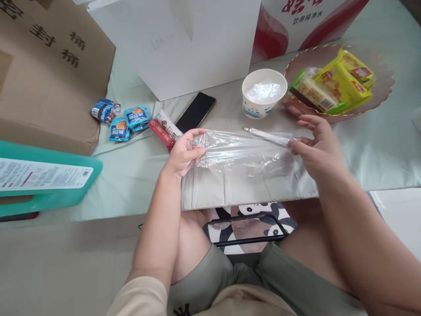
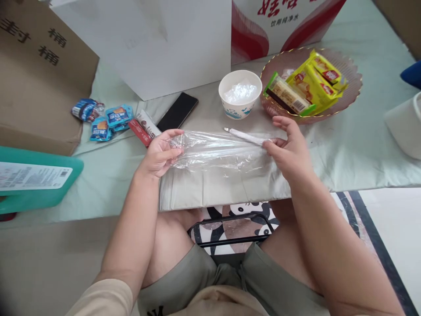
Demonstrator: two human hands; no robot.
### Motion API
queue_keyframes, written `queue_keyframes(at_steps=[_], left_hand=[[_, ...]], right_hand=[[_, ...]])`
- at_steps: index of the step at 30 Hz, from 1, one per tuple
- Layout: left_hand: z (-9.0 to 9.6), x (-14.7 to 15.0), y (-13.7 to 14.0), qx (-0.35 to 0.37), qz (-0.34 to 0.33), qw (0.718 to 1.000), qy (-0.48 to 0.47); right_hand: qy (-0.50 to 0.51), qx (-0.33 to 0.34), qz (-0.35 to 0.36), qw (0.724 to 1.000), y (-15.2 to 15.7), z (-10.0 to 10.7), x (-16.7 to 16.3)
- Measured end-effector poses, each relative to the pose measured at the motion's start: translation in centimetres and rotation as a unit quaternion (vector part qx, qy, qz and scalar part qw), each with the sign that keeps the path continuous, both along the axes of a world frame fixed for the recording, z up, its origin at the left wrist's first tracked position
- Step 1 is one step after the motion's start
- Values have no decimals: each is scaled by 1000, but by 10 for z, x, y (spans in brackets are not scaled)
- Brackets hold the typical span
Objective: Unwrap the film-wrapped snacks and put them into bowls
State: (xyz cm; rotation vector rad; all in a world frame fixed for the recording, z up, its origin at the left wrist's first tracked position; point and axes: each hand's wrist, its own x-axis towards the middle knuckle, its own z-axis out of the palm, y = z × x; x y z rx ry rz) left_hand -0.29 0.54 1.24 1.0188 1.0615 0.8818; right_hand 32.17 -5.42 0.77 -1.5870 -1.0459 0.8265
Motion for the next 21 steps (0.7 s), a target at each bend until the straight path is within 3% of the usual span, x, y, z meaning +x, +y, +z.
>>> queue_keyframes(at_steps=[3, 6, 8, 10, 12, 14, 16, 18, 21], left_hand=[[2, -3, 0, -20, -46, 998, -28], [4, -6, -3, -46, -122, 990, -59], [4, -6, -5, -57, -173, 981, -67], [4, -4, -8, -67, -219, 971, -65], [4, 1, -11, -75, -252, 963, -56], [3, 5, -13, -74, -269, 959, -46], [3, 8, -14, -57, -262, 962, -47], [2, 10, -12, -29, -205, 976, -73], [-2, 18, -12, -18, -82, 985, -150]], right_hand=[[-116, 43, -81, 989, -1, -2, 7], [-109, 132, -102, 980, 0, 4, 9], [-17, 146, -33, 989, 1, 11, 4], [90, 92, 86, 988, 1, 16, -8], [156, 0, 229, 961, -1, 18, -24], [133, -90, 344, 925, -4, 17, -42], [60, -146, 420, 894, -7, 13, -57], [11, -151, 448, 881, -8, 10, -66], [65, -104, 371, 920, -7, 8, -71]])
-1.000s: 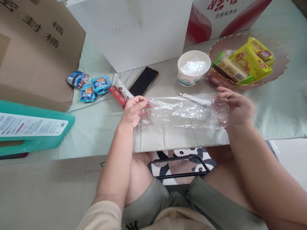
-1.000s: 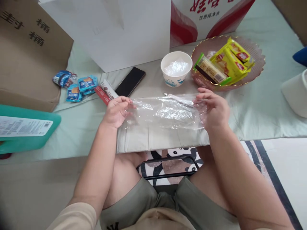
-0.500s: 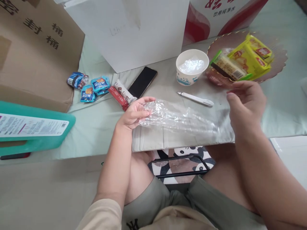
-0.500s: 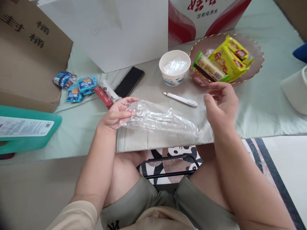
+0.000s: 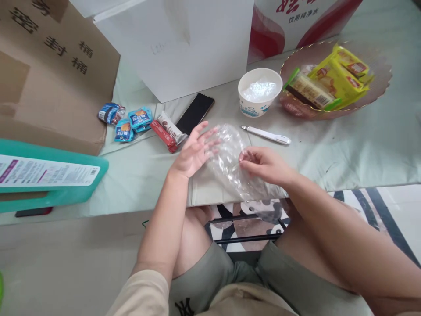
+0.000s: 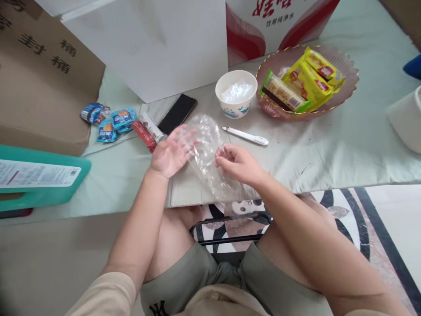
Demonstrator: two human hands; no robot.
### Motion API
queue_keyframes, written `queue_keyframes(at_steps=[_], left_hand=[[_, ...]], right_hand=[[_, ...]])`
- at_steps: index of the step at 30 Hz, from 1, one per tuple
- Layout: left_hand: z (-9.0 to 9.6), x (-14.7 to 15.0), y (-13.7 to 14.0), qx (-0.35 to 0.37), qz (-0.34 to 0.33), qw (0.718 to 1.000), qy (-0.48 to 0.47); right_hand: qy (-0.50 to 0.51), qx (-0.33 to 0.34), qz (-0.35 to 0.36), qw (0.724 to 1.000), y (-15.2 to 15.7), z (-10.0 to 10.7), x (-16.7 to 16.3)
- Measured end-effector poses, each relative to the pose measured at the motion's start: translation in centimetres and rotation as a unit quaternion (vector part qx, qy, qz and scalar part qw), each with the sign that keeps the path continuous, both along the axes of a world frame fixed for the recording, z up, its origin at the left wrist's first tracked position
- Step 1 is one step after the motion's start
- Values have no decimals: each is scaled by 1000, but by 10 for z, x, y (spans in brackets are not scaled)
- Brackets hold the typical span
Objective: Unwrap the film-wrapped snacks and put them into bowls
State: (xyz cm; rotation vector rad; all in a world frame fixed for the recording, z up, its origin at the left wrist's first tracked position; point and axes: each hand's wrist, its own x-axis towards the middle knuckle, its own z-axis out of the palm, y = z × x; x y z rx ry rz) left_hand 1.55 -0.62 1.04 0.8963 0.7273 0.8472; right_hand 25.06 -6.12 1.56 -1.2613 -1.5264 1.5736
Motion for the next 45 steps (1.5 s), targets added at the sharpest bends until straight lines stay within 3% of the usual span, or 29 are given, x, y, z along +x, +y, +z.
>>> queue_keyframes(at_steps=[2, 6, 8, 10, 13, 20, 25, 30, 36, 42, 45], left_hand=[[-4, 12, -3, -41, 4, 999, -33], [-10, 41, -15, -66, -105, 992, 13], [-10, 51, -19, -37, -87, 991, 90], [-10, 53, -19, -7, -26, 987, 158], [-8, 46, -15, 18, 35, 981, 187], [-4, 34, -19, 3, -51, 989, 140], [-2, 32, -22, -11, -87, 989, 121], [-5, 31, -14, -11, -32, 995, 95], [-8, 32, -9, -4, 33, 995, 99], [-9, 33, -12, 84, 51, 988, 121], [-7, 32, -14, 104, 53, 986, 115]], right_hand=[[61, 0, -87, 994, 2, 0, -2], [90, 4, -158, 983, 7, -1, -6], [69, 8, -171, 983, 7, 0, -7], [28, 21, -186, 982, 6, 0, -5], [-25, 52, -211, 976, 4, 1, -2], [-12, 118, -185, 976, 1, -2, 0], [12, 201, -201, 959, 2, -8, 2], [98, 184, -230, 951, 2, -6, 7], [71, 188, -206, 958, 1, -7, 12], [109, 70, -234, 964, 4, -17, 9], [119, 12, -206, 971, 4, -13, 6]])
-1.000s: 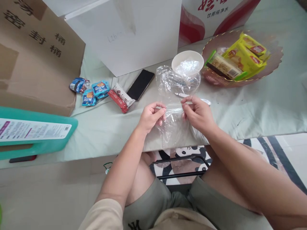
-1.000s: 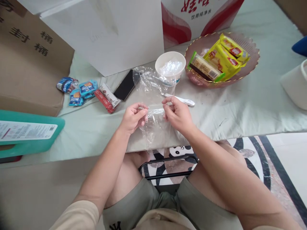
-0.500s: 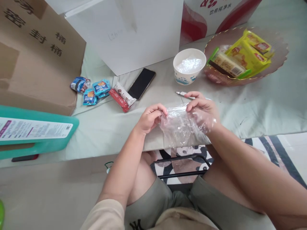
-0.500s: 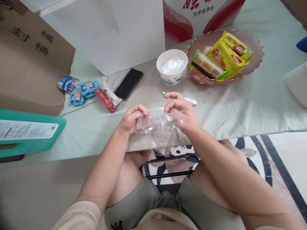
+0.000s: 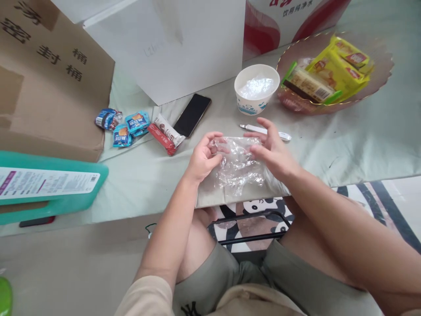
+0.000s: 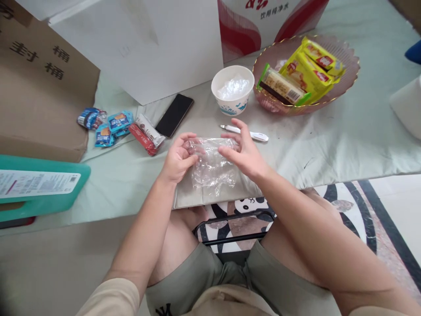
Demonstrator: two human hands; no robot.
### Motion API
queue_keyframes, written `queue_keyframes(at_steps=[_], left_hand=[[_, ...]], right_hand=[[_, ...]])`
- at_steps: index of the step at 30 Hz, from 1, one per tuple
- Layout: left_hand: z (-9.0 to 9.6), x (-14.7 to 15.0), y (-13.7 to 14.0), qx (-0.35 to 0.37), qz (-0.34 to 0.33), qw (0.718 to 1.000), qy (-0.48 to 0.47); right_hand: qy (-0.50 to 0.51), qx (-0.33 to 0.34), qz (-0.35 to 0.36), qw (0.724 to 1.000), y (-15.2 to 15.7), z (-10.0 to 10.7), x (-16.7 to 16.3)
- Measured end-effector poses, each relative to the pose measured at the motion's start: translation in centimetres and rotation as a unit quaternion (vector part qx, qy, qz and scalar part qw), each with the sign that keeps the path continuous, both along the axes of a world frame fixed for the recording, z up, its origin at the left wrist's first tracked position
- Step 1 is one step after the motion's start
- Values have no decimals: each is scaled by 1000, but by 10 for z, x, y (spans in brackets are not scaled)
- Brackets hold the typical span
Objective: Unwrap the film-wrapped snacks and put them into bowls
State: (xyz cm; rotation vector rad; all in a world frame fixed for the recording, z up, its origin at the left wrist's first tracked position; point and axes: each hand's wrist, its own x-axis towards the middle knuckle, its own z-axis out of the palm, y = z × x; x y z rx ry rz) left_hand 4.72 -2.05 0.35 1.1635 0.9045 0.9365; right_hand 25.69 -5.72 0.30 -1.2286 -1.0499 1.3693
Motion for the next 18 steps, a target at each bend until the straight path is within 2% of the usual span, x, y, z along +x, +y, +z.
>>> queue_keyframes(at_steps=[4, 6, 8, 10, 12, 14, 18], left_hand=[[1, -4, 2, 4, 47, 999, 7], [0, -7, 5, 6, 93, 996, 14], [0, -9, 9, -23, 122, 992, 7], [1, -10, 10, -90, 88, 992, -11], [3, -8, 7, -154, 5, 988, -14], [5, -5, 4, -174, -42, 984, 9], [5, 1, 0, -145, 11, 989, 32]], right_hand=[[-16, -31, 96, 995, -1, 10, -1], [-34, -15, 90, 995, -1, 13, -2], [-46, -4, 42, 998, -1, 14, -2], [-43, -14, 1, 999, 0, 14, -4], [-35, -29, -12, 999, 0, 13, -5], [-27, -30, -12, 999, 1, 13, -6], [-14, -39, 38, 998, 2, 11, -4]])
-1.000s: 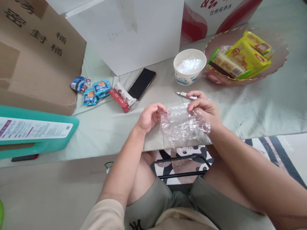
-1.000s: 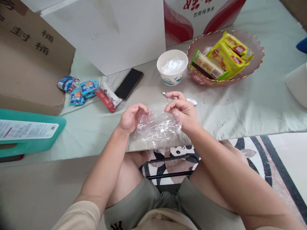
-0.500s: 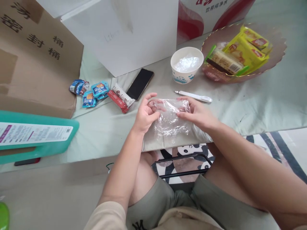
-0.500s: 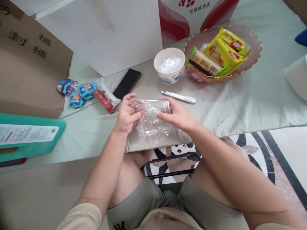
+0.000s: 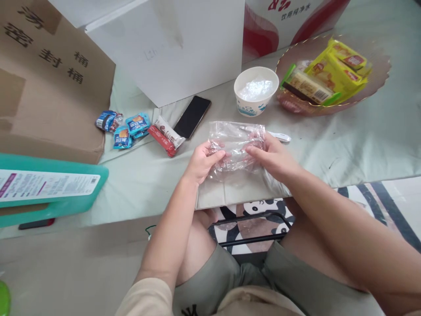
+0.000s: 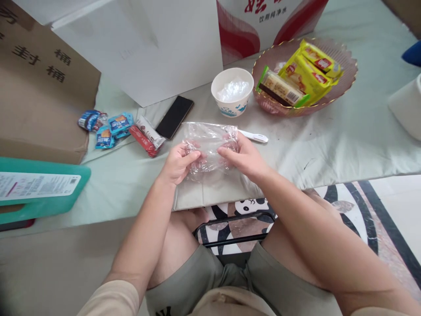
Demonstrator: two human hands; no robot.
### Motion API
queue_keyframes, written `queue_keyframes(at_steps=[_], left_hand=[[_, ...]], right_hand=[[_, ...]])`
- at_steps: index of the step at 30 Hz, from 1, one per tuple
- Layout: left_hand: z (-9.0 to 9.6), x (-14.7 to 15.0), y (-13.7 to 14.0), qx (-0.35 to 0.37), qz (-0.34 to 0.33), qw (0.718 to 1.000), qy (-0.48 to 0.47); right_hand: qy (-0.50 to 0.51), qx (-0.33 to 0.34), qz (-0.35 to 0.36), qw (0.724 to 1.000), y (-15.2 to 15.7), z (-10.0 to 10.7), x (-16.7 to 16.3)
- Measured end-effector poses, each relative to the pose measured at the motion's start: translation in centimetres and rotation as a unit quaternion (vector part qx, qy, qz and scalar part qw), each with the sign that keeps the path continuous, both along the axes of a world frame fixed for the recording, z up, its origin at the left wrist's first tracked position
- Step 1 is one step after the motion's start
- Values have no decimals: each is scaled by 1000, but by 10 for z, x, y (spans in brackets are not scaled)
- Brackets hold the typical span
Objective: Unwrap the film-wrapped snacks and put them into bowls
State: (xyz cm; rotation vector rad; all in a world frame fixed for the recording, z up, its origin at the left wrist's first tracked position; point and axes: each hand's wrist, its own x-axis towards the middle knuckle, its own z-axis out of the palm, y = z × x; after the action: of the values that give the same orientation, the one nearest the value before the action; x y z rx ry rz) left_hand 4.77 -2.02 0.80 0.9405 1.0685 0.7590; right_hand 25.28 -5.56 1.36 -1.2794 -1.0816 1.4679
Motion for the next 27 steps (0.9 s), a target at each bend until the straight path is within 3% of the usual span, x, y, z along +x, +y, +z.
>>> queue_keyframes(at_steps=[3, 7, 14, 18, 24, 27], left_hand=[[-2, 0, 1, 26, 22, 999, -12], [-3, -1, 3, 29, 22, 999, -26], [-1, -9, 6, 17, -6, 1000, 19], [3, -11, 8, 18, 11, 999, -34], [3, -16, 15, 34, 25, 996, -84], [-2, -15, 14, 71, 10, 997, -31]], right_hand=[[-32, -17, 68, 997, 0, -1, 2], [-47, -9, 93, 995, 0, 0, 2], [0, -12, 18, 1000, 0, 0, 2], [23, 24, -17, 999, 1, -1, 2], [35, 38, -5, 999, 2, -4, 7], [-26, 70, -13, 997, 1, -8, 9]])
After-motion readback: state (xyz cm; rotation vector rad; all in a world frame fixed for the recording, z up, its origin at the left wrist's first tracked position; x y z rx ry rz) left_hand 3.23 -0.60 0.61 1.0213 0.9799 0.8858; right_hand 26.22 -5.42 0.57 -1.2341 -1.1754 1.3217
